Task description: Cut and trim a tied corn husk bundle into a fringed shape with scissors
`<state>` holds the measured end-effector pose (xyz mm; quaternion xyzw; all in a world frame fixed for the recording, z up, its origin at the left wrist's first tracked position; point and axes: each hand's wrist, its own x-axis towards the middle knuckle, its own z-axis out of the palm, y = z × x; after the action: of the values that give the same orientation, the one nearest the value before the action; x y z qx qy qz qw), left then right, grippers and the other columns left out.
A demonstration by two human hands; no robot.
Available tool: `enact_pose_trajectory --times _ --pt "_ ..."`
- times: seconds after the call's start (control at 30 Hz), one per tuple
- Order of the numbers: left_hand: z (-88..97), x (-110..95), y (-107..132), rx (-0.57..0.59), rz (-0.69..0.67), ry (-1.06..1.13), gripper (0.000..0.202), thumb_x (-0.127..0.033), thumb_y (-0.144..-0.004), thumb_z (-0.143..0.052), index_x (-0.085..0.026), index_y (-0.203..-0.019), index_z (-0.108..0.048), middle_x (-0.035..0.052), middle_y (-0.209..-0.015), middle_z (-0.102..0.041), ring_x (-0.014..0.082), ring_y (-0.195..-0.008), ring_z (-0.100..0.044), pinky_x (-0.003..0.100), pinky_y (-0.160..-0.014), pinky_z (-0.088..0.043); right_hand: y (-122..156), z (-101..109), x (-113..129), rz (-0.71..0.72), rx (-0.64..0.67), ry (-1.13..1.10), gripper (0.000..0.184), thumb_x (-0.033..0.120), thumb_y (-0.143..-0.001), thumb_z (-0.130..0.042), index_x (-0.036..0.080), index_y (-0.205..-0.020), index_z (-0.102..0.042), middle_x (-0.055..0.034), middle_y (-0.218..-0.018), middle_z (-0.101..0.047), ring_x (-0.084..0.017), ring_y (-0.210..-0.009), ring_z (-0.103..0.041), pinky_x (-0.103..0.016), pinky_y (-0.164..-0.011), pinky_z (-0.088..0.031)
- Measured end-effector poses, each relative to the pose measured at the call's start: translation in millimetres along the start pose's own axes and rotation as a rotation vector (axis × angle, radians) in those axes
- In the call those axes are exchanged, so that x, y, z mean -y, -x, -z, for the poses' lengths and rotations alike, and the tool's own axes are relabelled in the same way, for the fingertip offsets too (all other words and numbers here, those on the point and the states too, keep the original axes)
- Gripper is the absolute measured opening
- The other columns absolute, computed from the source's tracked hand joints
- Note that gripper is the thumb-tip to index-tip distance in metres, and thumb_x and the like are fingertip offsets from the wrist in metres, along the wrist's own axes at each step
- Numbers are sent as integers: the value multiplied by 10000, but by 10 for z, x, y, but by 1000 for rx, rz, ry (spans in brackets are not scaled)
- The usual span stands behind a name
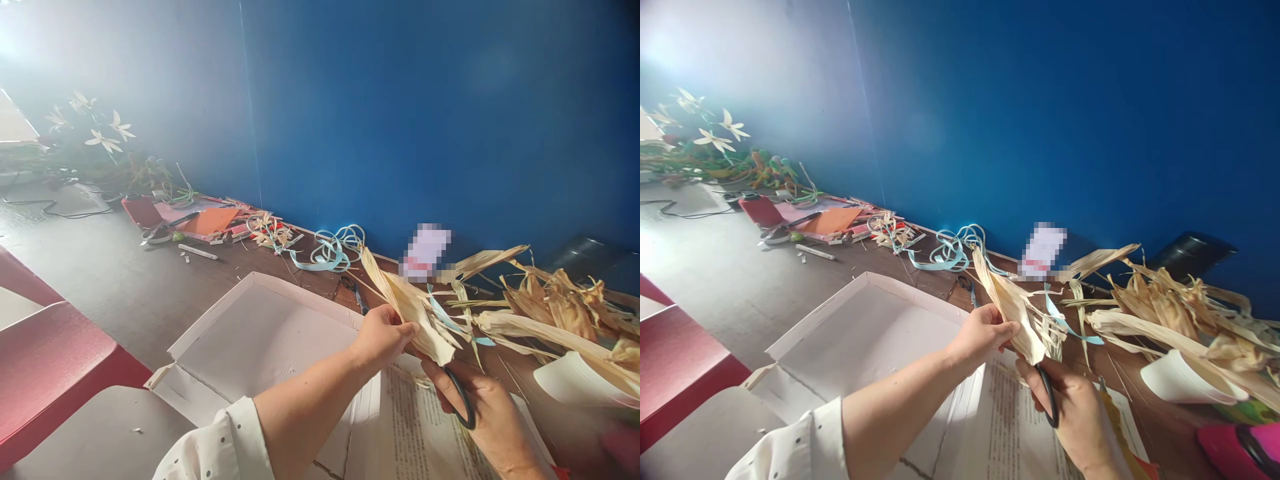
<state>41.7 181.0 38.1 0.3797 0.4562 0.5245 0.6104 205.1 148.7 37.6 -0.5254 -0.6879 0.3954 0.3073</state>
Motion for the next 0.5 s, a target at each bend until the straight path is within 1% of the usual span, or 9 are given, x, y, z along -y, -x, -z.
enact_pose_trajectory --times 0.17,0.4,0.5 --pt "4 12 -18 -18 13 -24 83 -133 -765 -581 -143 -715 -517 -17 -605 -524 71 -495 -462 185 -467 -356 3 4 -32 -6 9 -2 483 595 -833 -606 198 -580 -496 20 -521 -404 -142 -526 -377 -244 -512 -297" --pt "-9 -20 3 -14 19 -17 101 -110 -762 -566 -143 -685 -508 -24 -570 -504 73 -484 -464 180 -456 -350 2 10 -2 5 2 4 490 587 -818 -635 196 -569 -477 17 -517 -405 -143 -521 -376 -246 -511 -300" --pt "-7 -54 12 -18 26 -17 100 -102 -750 -563 -143 -676 -509 -29 -560 -496 69 -475 -452 178 -455 -350 0 9 17 -5 16 -12 471 581 -806 -651 198 -583 -491 18 -520 -402 -144 -521 -370 -245 -507 -294"
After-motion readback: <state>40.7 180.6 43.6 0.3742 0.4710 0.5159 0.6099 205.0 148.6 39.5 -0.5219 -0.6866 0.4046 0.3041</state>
